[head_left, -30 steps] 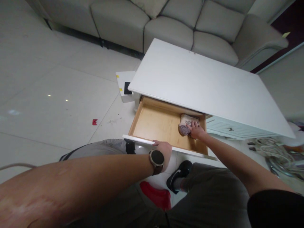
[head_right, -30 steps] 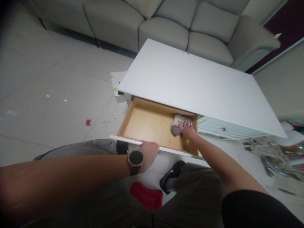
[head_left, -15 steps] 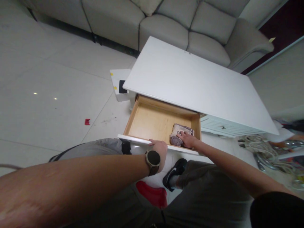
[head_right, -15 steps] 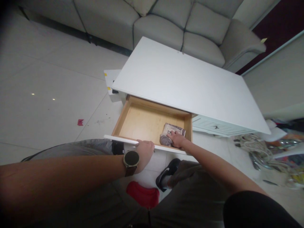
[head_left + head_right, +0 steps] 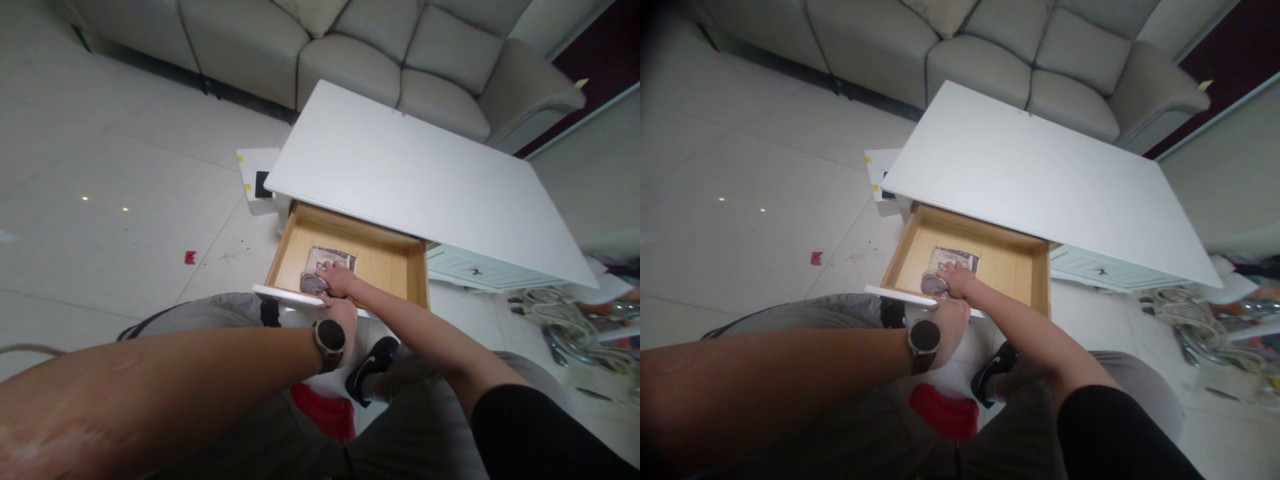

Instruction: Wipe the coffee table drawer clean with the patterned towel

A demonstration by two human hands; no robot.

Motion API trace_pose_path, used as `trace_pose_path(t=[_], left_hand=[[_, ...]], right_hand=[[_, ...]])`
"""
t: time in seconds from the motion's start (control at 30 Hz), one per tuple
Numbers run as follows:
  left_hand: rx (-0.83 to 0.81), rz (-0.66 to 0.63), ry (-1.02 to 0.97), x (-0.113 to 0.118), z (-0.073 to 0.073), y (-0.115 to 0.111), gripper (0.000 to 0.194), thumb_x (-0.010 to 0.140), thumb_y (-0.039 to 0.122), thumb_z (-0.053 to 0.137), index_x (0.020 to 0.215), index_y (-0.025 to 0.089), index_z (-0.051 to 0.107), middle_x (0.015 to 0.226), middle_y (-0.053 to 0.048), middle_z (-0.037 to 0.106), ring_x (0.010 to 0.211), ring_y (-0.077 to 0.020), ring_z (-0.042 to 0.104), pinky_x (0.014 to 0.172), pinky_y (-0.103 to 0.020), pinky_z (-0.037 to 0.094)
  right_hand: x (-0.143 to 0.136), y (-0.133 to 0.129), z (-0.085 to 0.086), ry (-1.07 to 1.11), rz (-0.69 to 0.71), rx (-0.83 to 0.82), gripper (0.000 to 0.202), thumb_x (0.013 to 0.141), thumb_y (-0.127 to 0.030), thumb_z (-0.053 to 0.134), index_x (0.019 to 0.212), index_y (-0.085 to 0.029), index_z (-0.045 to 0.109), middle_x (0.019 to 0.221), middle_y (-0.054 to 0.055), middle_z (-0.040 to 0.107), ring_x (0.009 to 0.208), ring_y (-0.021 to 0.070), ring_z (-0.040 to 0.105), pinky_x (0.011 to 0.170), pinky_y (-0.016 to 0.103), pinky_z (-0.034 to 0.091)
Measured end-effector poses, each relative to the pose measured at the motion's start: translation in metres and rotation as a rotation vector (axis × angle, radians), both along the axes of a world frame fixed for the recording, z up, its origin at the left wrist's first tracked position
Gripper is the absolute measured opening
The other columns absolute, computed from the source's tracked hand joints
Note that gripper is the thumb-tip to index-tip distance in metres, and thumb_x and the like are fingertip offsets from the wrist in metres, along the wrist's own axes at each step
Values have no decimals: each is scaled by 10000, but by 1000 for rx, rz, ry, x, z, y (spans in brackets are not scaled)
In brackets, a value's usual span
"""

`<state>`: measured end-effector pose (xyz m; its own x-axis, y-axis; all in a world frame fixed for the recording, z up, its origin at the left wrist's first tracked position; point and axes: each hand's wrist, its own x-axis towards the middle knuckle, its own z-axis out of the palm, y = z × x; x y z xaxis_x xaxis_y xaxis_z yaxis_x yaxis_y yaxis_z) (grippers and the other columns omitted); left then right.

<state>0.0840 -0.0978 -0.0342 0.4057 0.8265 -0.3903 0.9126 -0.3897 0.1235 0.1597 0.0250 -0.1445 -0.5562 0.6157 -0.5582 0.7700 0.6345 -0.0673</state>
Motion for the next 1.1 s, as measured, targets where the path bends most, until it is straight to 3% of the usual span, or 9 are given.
trace_pose_path(t=[0.1,0.17,0.37,0.57,0.7,0.9,1.1], left_hand=[[-66,-45,154,1,14,4,452,882,7,452,1278,8,670,1207,-296,697,1141,-424,669,799,-469,577],[-92,-39,131,1,22,5,434,863,5,493,1243,9,703,1215,-302,696,1167,-445,654,823,-479,579],[-91,-66,201,0,36,8,499,822,-34,442,1244,29,700,1207,-256,720,1152,-402,676,815,-477,597],[-106,-126,167,0,27,6,445,807,-5,522,1201,20,727,1199,-281,708,1123,-447,662,868,-561,563],[-121,-152,129,-2,22,5,438,810,68,579,1222,61,726,1145,-272,715,1088,-473,652,883,-592,525],[-70,-231,204,-3,23,4,542,797,193,637,1315,35,639,1210,-286,679,1055,-461,657,817,-541,547],[-64,-153,189,0,14,2,511,871,185,558,1339,-19,584,1199,-312,672,1084,-455,660,782,-531,555]], right_hand=[[-35,5,-1,69,3,24,573,887,-355,633,1432,-294,469,1485,155,412,1320,381,442,929,493,522],[-50,7,-1,102,10,39,591,898,-347,628,1463,-324,453,1506,144,394,1345,378,423,941,486,519],[-55,12,0,114,-102,106,626,952,-326,564,1549,-386,385,1589,151,327,1425,388,351,1002,512,486],[-64,46,5,14,-371,137,731,963,-266,546,1616,-393,243,1711,148,130,1512,388,258,1059,526,455],[-66,66,8,-12,-414,90,696,985,-281,505,1624,-365,242,1723,153,90,1535,396,230,1102,553,417],[-29,71,0,-158,-485,50,786,923,-260,635,1620,-299,275,1685,259,156,1481,451,343,1033,563,468],[72,69,-14,-463,-557,19,1180,724,-216,824,1662,-277,109,1676,308,98,1466,486,354,1014,548,493]])
